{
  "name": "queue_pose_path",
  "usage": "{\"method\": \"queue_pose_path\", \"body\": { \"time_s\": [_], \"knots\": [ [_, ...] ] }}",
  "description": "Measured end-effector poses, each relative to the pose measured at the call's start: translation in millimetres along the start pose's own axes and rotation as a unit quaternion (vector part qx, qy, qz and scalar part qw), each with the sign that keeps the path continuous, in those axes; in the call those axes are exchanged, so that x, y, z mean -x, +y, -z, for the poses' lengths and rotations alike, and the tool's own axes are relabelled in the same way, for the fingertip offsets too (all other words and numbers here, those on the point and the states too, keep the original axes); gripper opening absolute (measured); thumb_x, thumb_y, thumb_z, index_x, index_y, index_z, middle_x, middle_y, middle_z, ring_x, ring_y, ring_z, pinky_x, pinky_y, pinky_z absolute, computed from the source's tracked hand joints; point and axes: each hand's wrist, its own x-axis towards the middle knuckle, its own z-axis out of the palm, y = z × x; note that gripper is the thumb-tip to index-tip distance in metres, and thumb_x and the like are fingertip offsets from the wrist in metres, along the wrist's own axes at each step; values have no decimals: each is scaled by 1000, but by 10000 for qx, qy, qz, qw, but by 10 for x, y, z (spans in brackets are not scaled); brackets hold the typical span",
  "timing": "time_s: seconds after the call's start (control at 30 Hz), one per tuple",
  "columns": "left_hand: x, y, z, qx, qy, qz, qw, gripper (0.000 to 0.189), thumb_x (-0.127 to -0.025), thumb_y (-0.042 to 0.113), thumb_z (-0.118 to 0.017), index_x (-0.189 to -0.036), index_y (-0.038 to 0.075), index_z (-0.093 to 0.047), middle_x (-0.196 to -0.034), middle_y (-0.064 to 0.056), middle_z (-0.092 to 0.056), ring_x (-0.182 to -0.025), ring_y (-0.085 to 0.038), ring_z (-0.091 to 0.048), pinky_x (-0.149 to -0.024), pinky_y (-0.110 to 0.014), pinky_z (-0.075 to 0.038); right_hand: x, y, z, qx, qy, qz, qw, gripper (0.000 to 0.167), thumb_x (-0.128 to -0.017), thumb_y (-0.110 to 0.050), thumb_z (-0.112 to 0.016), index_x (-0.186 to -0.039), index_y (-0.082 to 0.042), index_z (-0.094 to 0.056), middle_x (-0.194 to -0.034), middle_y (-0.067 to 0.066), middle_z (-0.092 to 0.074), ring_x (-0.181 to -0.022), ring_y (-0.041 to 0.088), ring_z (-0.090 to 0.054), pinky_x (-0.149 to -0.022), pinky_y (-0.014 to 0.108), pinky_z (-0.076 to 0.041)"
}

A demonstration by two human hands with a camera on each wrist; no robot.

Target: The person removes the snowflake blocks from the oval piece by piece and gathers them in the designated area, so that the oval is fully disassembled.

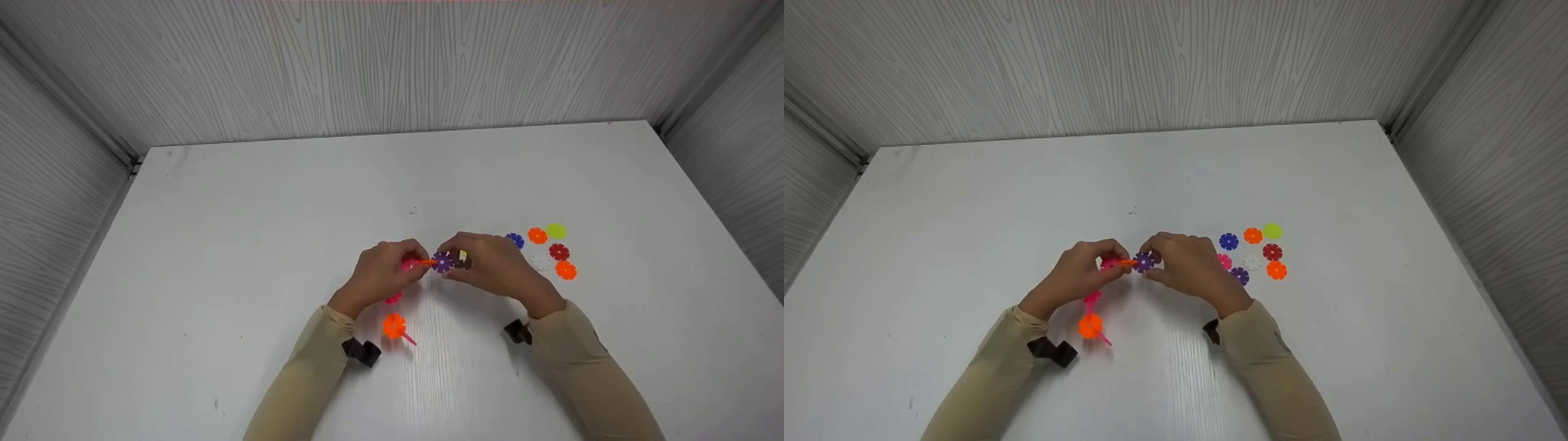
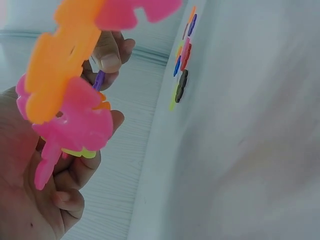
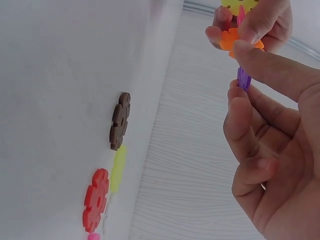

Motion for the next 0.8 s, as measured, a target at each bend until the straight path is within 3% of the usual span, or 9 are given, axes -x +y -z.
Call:
{"method": "queue_pose_path", "body": {
  "time_s": [0.17, 0.43, 0.67, 0.8],
  "knots": [
    [-2, -8, 0, 122, -81, -37, 9999, 13, -91, 23, -66, -100, 15, -69, -94, -1, -72, -83, -16, -62, -77, -34, -51, 15, -15, 21, -60, -50, -64, 9999, 35, -81, -27, -78, -111, -13, -70, -96, 1, -71, -77, 15, -62, -68, 28, -52],
    [0, 44, -11, 87, 265, -37, 9996, 16, -89, 25, -67, -99, 13, -69, -92, -4, -73, -79, -18, -62, -72, -33, -51, 22, -35, 88, -291, -2, -249, 9993, 35, -81, -27, -78, -112, -12, -70, -94, 1, -72, -76, 14, -62, -68, 28, -52],
    [5, 107, -17, -117, 624, -77, 9980, 15, -90, 26, -67, -97, 12, -68, -84, -4, -72, -71, -16, -61, -65, -30, -51, 19, -24, 103, -117, 274, -219, 9993, 33, -80, -26, -79, -110, -13, -71, -88, 0, -72, -71, 13, -60, -61, 25, -48],
    [12, 79, 26, -115, 472, -186, 9986, 17, -90, 26, -66, -98, 12, -69, -87, -4, -73, -74, -17, -62, -67, -29, -52, 28, -2, 127, 5, 294, -129, 9995, 34, -80, -28, -79, -110, -14, -71, -88, 0, -72, -70, 14, -61, -59, 27, -47]
  ]
}}
